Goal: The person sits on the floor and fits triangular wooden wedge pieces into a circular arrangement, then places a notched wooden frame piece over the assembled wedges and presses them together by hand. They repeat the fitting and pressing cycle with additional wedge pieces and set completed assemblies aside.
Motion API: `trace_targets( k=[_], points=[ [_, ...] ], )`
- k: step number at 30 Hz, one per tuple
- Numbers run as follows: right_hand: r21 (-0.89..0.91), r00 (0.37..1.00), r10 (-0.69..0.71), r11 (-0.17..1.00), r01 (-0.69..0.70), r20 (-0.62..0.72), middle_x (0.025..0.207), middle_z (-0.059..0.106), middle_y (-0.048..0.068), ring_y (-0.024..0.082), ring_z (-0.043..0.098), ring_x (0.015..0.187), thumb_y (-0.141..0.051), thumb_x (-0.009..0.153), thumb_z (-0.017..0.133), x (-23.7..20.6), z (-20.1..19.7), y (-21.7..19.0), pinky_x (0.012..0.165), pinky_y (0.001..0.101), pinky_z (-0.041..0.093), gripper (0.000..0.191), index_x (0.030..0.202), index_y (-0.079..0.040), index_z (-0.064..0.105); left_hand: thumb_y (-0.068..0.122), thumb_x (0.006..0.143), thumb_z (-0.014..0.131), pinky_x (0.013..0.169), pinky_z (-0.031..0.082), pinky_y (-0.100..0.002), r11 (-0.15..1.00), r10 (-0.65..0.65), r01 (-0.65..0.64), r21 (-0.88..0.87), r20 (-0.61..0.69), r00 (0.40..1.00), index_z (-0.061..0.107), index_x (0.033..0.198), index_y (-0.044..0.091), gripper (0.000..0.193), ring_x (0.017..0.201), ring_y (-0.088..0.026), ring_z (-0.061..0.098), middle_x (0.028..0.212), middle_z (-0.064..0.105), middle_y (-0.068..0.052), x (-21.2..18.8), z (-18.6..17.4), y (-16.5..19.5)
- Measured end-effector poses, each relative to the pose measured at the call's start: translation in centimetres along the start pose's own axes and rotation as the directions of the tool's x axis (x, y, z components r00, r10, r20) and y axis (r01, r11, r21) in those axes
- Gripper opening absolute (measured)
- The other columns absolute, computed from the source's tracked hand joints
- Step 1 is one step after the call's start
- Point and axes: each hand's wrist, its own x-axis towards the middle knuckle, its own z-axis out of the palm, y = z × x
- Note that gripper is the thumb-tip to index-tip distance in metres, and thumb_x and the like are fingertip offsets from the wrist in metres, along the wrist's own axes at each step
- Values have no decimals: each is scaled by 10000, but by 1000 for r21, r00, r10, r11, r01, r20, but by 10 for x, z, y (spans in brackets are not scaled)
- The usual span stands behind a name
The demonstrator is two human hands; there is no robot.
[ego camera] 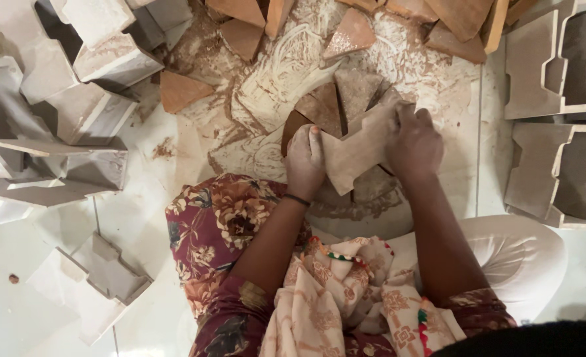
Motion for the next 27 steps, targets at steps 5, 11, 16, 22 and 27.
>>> trace_targets(
  k=[5, 11, 16, 22, 27],
  points=[
    [66, 802, -519, 827, 559, -295, 1235, 670, 163, 326, 701, 1091, -245, 870, 576, -32, 13, -40, 829, 469, 574, 454, 1282, -55, 585, 309, 1111, 410, 935, 475, -500, 1000, -1, 1, -13, 7, 1000, 632, 1121, 7, 374, 1064, -424, 616, 1086, 681, -218, 1, 0, -2],
    [212, 997, -83, 974, 81, 2, 1064, 669, 192, 369, 690, 888, -211, 973, 573, -8, -19, -10, 761, 493, 562, 389, 1343, -99, 611, 307, 1108, 399, 936, 473, -501, 1000, -13, 13, 2, 27, 1000, 631, 1124, 6, 380, 1063, -418, 617, 1075, 683, -216, -1, -2, -1],
    [62, 989, -148, 987, 148, -15, 1014, 662, 178, 332, 688, 829, -184, 859, 576, -6, -23, -10, 659, 458, 567, 519, 1347, -10, 564, 305, 1117, 397, 942, 475, -497, 1000, 8, -8, 4, 14, 1000, 625, 1124, 7, 376, 1064, -414, 618, 1083, 679, -214, 2, -1, 3],
    [345, 912, -411, 858, 381, 13, 1011, 675, 157, 353, 680, 867, -338, 926, 594, -30, -31, -56, 698, 508, 552, 423, 1300, -143, 612, 325, 1103, 418, 919, 491, -483, 996, -50, 52, -68, 30, 998, 641, 1094, -1, 395, 1038, -414, 633, 1055, 688, -213, 1, -6, 5],
    [111, 994, 91, 989, -97, 55, 1047, 668, 169, 331, 691, 878, -270, 998, 587, 5, -33, 2, 719, 470, 556, 315, 1255, -95, 637, 327, 1108, 420, 915, 486, -483, 996, -28, 30, -87, 18, 999, 633, 1108, -12, 400, 1036, -422, 628, 1055, 678, -225, 2, -5, 4]
  ],
)
